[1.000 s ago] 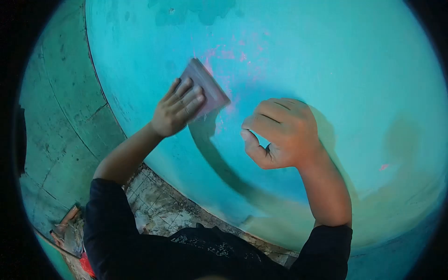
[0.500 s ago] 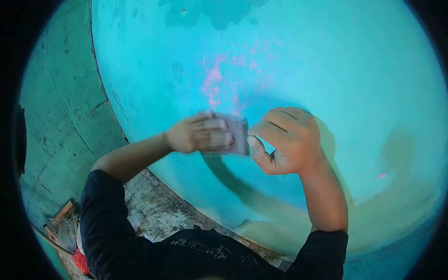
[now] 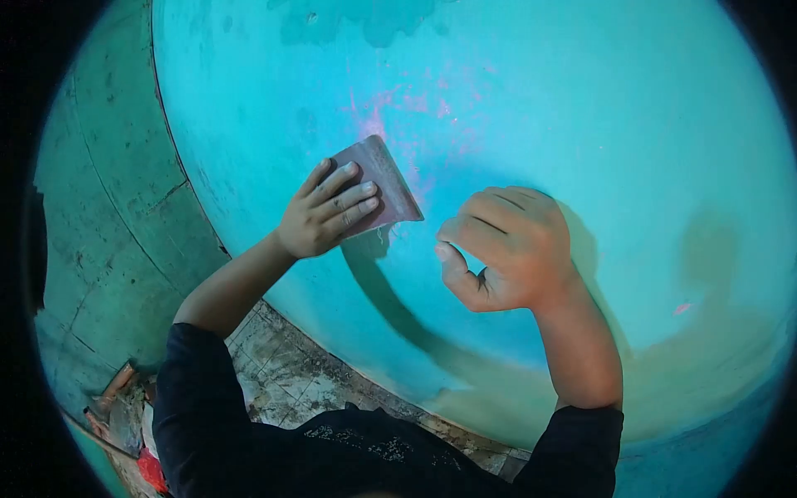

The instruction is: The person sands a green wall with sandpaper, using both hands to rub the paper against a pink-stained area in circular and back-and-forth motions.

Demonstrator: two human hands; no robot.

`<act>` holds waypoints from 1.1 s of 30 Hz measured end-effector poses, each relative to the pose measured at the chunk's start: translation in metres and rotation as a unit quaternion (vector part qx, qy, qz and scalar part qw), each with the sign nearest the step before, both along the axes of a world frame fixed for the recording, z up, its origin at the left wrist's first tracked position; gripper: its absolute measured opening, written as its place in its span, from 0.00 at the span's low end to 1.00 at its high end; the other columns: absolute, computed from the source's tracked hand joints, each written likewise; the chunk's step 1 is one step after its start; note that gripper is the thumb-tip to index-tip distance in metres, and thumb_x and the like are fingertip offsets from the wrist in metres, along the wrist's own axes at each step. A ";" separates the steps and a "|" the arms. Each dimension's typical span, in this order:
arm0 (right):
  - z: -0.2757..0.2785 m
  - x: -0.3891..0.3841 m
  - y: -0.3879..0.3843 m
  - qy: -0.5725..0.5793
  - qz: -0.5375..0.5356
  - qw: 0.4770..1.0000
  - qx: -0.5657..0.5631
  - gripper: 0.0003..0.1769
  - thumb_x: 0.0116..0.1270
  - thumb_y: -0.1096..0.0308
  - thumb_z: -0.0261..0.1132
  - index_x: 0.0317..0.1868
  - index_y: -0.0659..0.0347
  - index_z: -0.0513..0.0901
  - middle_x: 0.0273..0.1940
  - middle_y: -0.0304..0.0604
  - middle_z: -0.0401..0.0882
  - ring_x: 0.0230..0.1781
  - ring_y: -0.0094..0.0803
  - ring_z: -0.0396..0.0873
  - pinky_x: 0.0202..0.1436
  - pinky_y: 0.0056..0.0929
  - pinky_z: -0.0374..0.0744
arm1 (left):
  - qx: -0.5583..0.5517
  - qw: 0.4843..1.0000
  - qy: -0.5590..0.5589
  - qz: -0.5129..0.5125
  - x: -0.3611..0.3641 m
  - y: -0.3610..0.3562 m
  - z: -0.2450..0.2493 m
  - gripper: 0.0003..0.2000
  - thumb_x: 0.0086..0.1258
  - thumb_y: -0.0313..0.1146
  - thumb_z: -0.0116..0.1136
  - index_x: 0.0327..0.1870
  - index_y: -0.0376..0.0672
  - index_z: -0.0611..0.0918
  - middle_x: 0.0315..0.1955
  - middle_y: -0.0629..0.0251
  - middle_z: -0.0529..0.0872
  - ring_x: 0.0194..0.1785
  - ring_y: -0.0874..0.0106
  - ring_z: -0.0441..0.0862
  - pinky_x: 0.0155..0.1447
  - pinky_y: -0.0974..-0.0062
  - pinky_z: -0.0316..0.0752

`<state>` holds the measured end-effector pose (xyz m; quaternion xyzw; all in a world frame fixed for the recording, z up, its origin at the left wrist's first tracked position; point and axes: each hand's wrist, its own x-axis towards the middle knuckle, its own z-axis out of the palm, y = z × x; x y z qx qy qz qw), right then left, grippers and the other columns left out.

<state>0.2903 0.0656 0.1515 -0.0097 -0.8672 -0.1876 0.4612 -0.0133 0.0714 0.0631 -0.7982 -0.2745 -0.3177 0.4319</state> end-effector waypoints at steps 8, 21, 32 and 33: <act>0.004 -0.003 0.002 -0.002 0.005 1.000 0.001 0.04 0.47 0.71 0.67 0.24 0.54 0.80 0.22 0.35 0.74 0.19 0.31 0.73 0.22 0.30 0.70 | 0.001 1.000 -0.013 0.020 -0.016 0.008 0.011 0.25 0.65 0.36 0.65 0.65 0.53 0.80 0.66 0.71 0.79 0.76 0.59 0.68 0.78 0.49 0.57; 0.004 -0.006 0.005 -0.001 0.001 1.000 -0.003 0.05 0.47 0.71 0.68 0.24 0.53 0.79 0.23 0.34 0.74 0.19 0.31 0.73 0.22 0.30 0.70 | 0.021 0.996 -0.059 0.058 -0.026 0.013 -0.003 0.24 0.63 0.36 0.66 0.63 0.57 0.82 0.66 0.72 0.79 0.75 0.63 0.69 0.78 0.49 0.58; 0.006 -0.005 0.004 0.000 -0.002 1.000 0.001 0.05 0.47 0.70 0.68 0.24 0.52 0.79 0.22 0.35 0.73 0.20 0.32 0.74 0.23 0.30 0.71 | 0.001 0.996 -0.073 0.053 -0.021 0.006 -0.003 0.24 0.62 0.35 0.67 0.63 0.53 0.82 0.64 0.71 0.81 0.73 0.62 0.71 0.78 0.48 0.57; 0.006 -0.005 0.003 -0.007 -0.008 1.000 -0.002 0.05 0.48 0.70 0.68 0.24 0.52 0.79 0.22 0.34 0.73 0.20 0.32 0.74 0.23 0.30 0.71 | -0.007 0.996 -0.075 0.042 -0.014 0.006 -0.012 0.24 0.62 0.34 0.67 0.63 0.53 0.82 0.64 0.71 0.81 0.74 0.61 0.71 0.79 0.48 0.56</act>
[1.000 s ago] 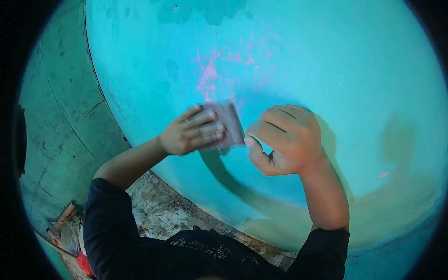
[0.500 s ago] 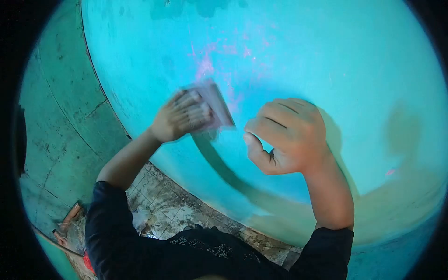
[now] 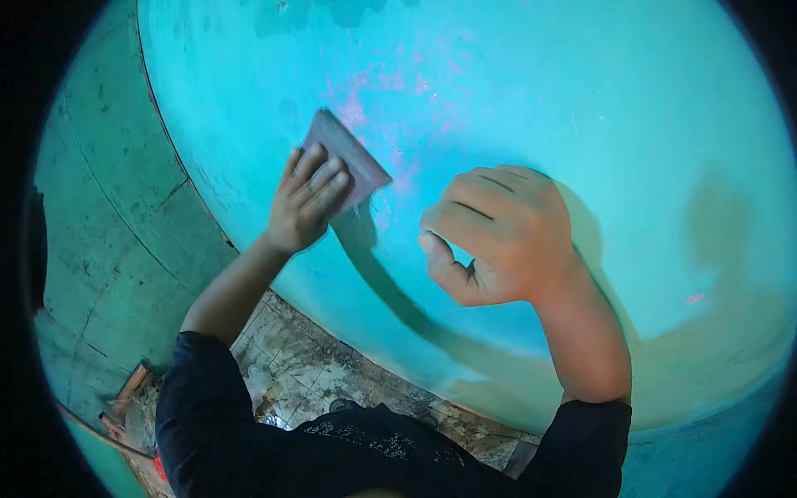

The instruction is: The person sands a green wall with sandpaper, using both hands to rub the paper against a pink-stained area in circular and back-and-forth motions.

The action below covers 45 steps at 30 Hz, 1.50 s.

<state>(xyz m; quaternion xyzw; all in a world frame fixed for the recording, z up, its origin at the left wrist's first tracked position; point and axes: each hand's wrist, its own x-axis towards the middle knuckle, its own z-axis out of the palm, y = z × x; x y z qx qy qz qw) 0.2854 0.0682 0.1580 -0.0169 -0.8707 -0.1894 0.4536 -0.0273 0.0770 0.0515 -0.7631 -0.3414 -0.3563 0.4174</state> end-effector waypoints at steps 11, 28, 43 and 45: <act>-0.001 -0.002 0.003 0.003 0.003 1.000 0.006 0.05 0.48 0.69 0.68 0.23 0.52 0.79 0.22 0.34 0.73 0.19 0.31 0.73 0.23 0.30 0.70 | 0.007 1.000 -0.020 -0.008 0.014 0.000 -0.012 0.22 0.64 0.35 0.63 0.62 0.54 0.82 0.63 0.71 0.82 0.73 0.60 0.72 0.78 0.48 0.56; 0.001 0.000 -0.001 -0.002 -0.002 1.000 0.008 0.05 0.46 0.70 0.68 0.22 0.52 0.78 0.22 0.34 0.73 0.19 0.32 0.72 0.22 0.30 0.70 | -0.094 0.985 0.113 -0.087 0.024 -0.021 -0.025 0.21 0.67 0.32 0.62 0.62 0.54 0.82 0.65 0.73 0.80 0.73 0.64 0.71 0.79 0.51 0.57; 0.000 0.001 0.001 0.001 0.001 1.000 0.006 0.05 0.48 0.70 0.68 0.22 0.52 0.78 0.22 0.34 0.73 0.19 0.31 0.73 0.22 0.30 0.70 | -0.012 0.998 -0.064 0.012 -0.012 -0.001 -0.019 0.23 0.64 0.25 0.61 0.63 0.48 0.81 0.65 0.64 0.80 0.74 0.53 0.69 0.77 0.45 0.57; -0.003 -0.001 0.001 0.002 0.008 1.000 0.004 0.05 0.48 0.70 0.68 0.22 0.52 0.78 0.22 0.34 0.73 0.19 0.31 0.73 0.22 0.30 0.70 | 0.001 0.998 -0.068 -0.003 -0.001 0.000 -0.030 0.22 0.64 0.26 0.61 0.62 0.48 0.81 0.65 0.63 0.80 0.74 0.51 0.69 0.76 0.43 0.57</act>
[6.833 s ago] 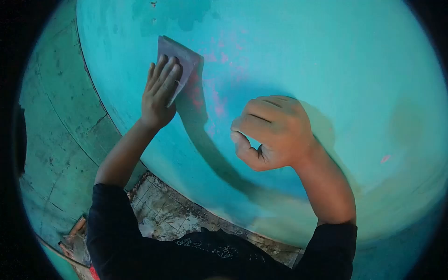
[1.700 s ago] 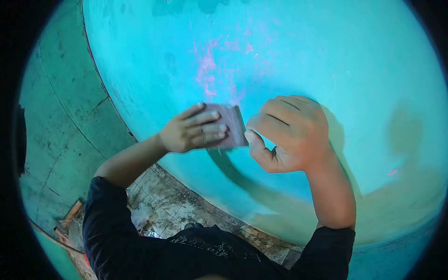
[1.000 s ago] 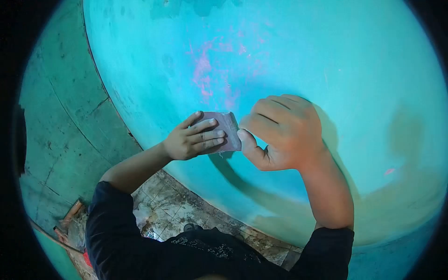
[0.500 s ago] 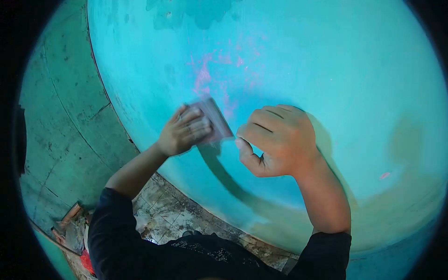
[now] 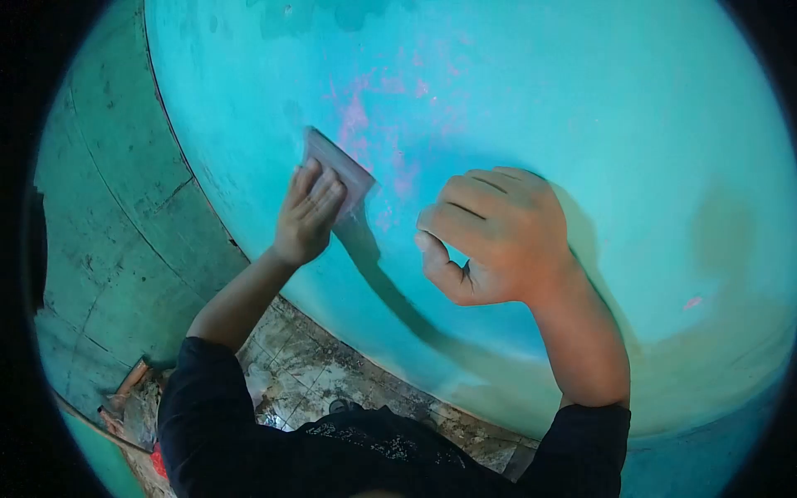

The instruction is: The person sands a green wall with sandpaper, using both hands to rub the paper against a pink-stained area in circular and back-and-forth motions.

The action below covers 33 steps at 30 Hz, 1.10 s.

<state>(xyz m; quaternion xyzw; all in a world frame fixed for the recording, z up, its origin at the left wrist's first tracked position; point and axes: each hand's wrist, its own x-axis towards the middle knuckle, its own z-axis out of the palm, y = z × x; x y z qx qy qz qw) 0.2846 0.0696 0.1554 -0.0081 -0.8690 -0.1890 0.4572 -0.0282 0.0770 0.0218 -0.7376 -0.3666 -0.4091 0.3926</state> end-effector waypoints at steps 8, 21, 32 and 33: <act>-0.001 -0.001 0.003 -0.004 -0.011 1.000 0.001 0.05 0.48 0.69 0.68 0.23 0.52 0.79 0.22 0.34 0.73 0.19 0.31 0.73 0.22 0.30 0.69 | -0.006 1.000 0.001 0.003 -0.006 0.001 0.004 0.25 0.62 0.30 0.65 0.64 0.50 0.80 0.64 0.67 0.81 0.74 0.58 0.70 0.78 0.46 0.55; 0.000 -0.002 0.003 -0.003 -0.006 1.000 -0.003 0.04 0.48 0.69 0.68 0.24 0.52 0.80 0.22 0.34 0.74 0.19 0.30 0.73 0.22 0.29 0.70 | -0.023 1.000 -0.011 -0.005 0.000 0.000 0.002 0.22 0.66 0.24 0.60 0.62 0.47 0.81 0.63 0.59 0.81 0.74 0.50 0.68 0.77 0.41 0.55; 0.001 -0.002 0.002 -0.003 -0.004 1.000 0.000 0.04 0.49 0.69 0.68 0.23 0.52 0.79 0.22 0.34 0.74 0.19 0.31 0.73 0.22 0.30 0.70 | -0.032 0.998 -0.060 0.005 -0.002 -0.003 -0.005 0.26 0.63 0.21 0.59 0.65 0.47 0.79 0.67 0.60 0.78 0.76 0.52 0.66 0.77 0.44 0.55; 0.002 -0.002 0.002 -0.002 -0.003 1.000 0.001 0.04 0.49 0.69 0.68 0.23 0.52 0.79 0.22 0.34 0.74 0.19 0.31 0.73 0.22 0.30 0.70 | -0.039 0.999 -0.036 -0.009 0.001 -0.006 -0.010 0.26 0.63 0.21 0.58 0.66 0.47 0.79 0.67 0.61 0.78 0.76 0.52 0.66 0.78 0.44 0.54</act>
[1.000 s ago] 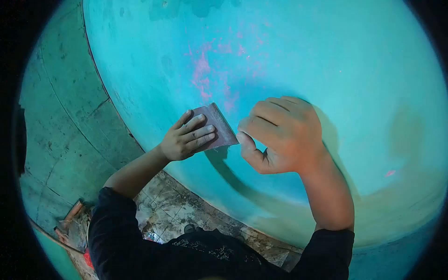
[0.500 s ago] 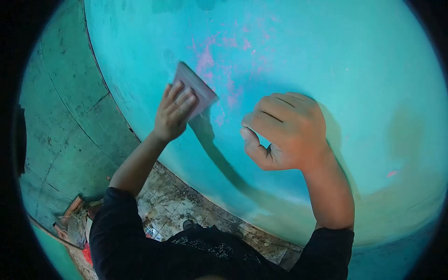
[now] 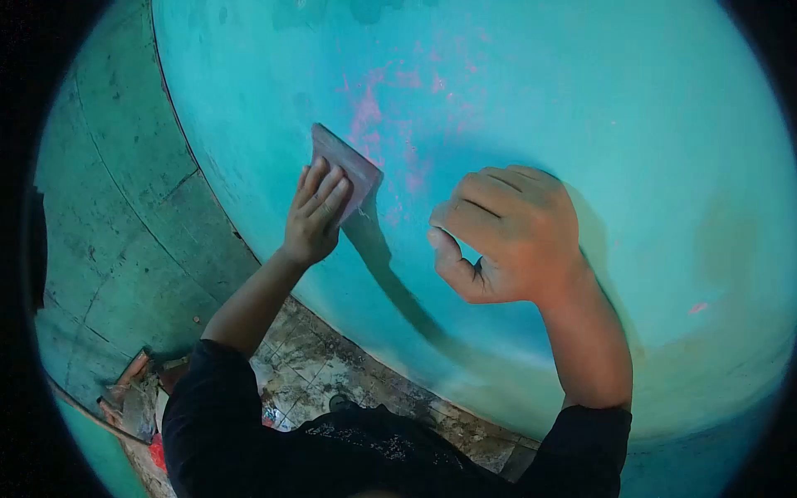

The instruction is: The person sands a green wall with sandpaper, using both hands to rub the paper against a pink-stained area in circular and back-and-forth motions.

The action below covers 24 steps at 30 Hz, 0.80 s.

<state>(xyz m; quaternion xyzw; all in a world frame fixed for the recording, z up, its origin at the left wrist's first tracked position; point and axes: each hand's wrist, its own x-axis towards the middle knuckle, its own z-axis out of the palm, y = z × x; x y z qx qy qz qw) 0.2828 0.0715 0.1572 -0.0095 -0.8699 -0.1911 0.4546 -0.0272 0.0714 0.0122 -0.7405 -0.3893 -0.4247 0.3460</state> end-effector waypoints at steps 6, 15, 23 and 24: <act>-0.001 0.001 -0.001 -0.002 -0.004 1.000 -0.002 0.04 0.48 0.70 0.68 0.24 0.52 0.79 0.22 0.34 0.74 0.19 0.31 0.73 0.22 0.30 0.70 | -0.012 0.996 0.086 -0.014 -0.004 -0.006 -0.006 0.25 0.66 0.22 0.57 0.66 0.47 0.78 0.66 0.58 0.78 0.75 0.48 0.66 0.78 0.44 0.54; -0.003 0.002 -0.002 -0.004 -0.009 1.000 -0.007 0.04 0.48 0.70 0.68 0.23 0.52 0.80 0.22 0.34 0.74 0.19 0.31 0.73 0.22 0.30 0.69 | -0.064 0.987 0.136 -0.064 0.011 -0.021 -0.006 0.23 0.64 0.25 0.59 0.63 0.49 0.81 0.65 0.65 0.80 0.74 0.55 0.69 0.78 0.48 0.58; -0.001 0.002 -0.004 -0.001 -0.005 1.000 -0.001 0.04 0.47 0.71 0.68 0.23 0.53 0.79 0.22 0.34 0.74 0.19 0.31 0.73 0.22 0.30 0.70 | -0.070 0.993 0.094 -0.029 0.007 -0.015 -0.024 0.27 0.61 0.24 0.60 0.65 0.48 0.79 0.68 0.63 0.77 0.77 0.54 0.65 0.78 0.47 0.56; -0.001 0.002 -0.005 0.003 -0.002 1.000 -0.003 0.04 0.47 0.71 0.68 0.23 0.53 0.79 0.22 0.34 0.74 0.18 0.31 0.73 0.22 0.30 0.70 | -0.091 0.991 0.096 -0.034 0.007 -0.018 -0.020 0.27 0.60 0.24 0.60 0.65 0.49 0.79 0.68 0.64 0.77 0.77 0.55 0.65 0.78 0.48 0.55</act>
